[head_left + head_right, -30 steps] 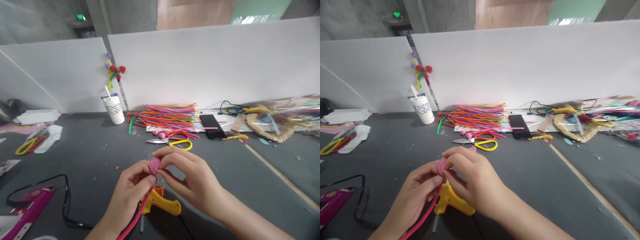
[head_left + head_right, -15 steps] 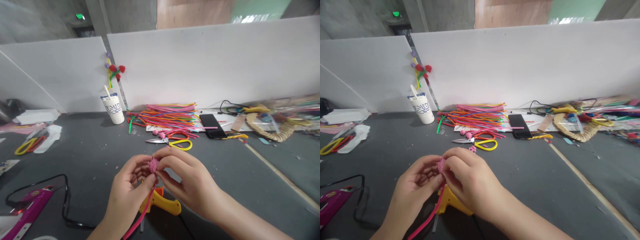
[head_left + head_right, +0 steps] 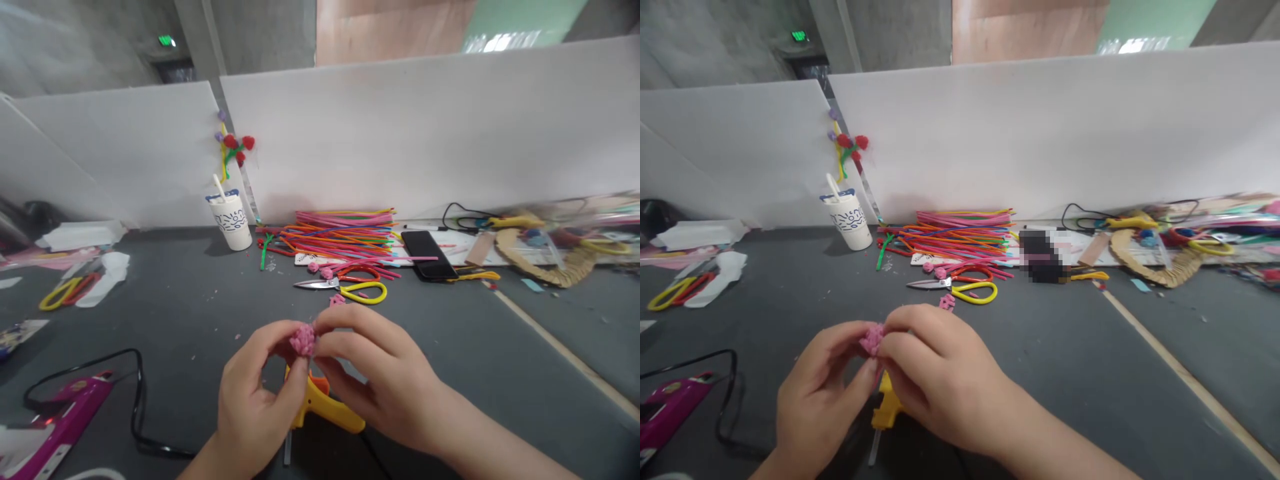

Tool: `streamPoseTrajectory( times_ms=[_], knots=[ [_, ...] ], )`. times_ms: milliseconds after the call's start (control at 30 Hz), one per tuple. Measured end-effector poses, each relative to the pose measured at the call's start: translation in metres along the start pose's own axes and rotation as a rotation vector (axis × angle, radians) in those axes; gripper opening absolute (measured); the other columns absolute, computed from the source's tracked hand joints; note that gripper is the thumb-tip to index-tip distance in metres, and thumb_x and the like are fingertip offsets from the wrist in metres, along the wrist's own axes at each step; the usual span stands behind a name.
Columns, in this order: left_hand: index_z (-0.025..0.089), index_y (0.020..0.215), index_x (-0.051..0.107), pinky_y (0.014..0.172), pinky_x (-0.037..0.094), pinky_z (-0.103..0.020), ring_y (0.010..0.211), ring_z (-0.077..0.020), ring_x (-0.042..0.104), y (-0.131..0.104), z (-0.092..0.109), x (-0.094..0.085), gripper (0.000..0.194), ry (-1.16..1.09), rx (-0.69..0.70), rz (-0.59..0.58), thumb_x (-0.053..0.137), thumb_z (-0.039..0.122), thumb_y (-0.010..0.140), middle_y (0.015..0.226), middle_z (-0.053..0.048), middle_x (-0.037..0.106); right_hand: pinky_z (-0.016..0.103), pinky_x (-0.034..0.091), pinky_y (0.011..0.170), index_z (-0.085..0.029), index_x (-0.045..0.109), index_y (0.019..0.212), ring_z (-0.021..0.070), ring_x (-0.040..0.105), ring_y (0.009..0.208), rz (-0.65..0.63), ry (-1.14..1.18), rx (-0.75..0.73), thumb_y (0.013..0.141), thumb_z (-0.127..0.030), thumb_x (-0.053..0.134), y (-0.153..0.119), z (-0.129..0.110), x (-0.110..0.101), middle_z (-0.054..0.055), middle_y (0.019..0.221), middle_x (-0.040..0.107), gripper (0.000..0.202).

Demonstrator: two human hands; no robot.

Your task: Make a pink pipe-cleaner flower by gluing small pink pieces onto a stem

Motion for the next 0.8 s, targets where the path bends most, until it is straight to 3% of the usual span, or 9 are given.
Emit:
streamPoseTrajectory(
  times_ms=[200,500,800],
  knots=[
    [0.033,0.11,0.061,0.079,0.052,-0.012,0.084,-0.0066,0.067,0.0017,-0.0028,0.0041,0.038,-0.001,-0.034,-0.037,0.061,0.007,0.083,0.095,0.008,0.07,0.03,0.051,0.073,-0.014,0.061,0.091,0.0184,0.063,0.081,0.032,-0.153,-0.05,0.086,-0.004,0.054,-0.0028,0.0018,0.0042,0.01,0.094,0.068,0.013],
    [0.033,0.106,0.063,0.073,0.054,-0.011,0.077,-0.006,0.069,0.0066,-0.0016,0.0064,0.037,0.009,-0.055,-0.077,0.061,0.006,0.081,0.09,0.009,0.073,0.027,0.05,0.069,-0.015,0.06,0.086,0.0158,0.06,0.075,0.013,-0.113,-0.021,0.089,-0.005,0.052,-0.0004,0.0038,0.0055,0.008,0.088,0.068,0.013],
    [0.027,0.107,0.062,0.07,0.056,-0.017,0.073,-0.0099,0.068,0.0056,-0.0011,0.0083,0.035,-0.025,-0.068,-0.092,0.06,0.004,0.079,0.089,0.003,0.072,0.027,0.05,0.066,-0.016,0.059,0.085,0.0155,0.058,0.072,-0.008,-0.115,0.017,0.09,-0.008,0.049,-0.0001,0.0047,0.0063,0.008,0.087,0.067,0.014]
  ],
)
Point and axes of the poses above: each hand's wrist, its own y-axis towards the middle knuckle, its own x-axis out of the palm, z = x × y, the point moved 5 cm from there along y, towards the middle knuckle
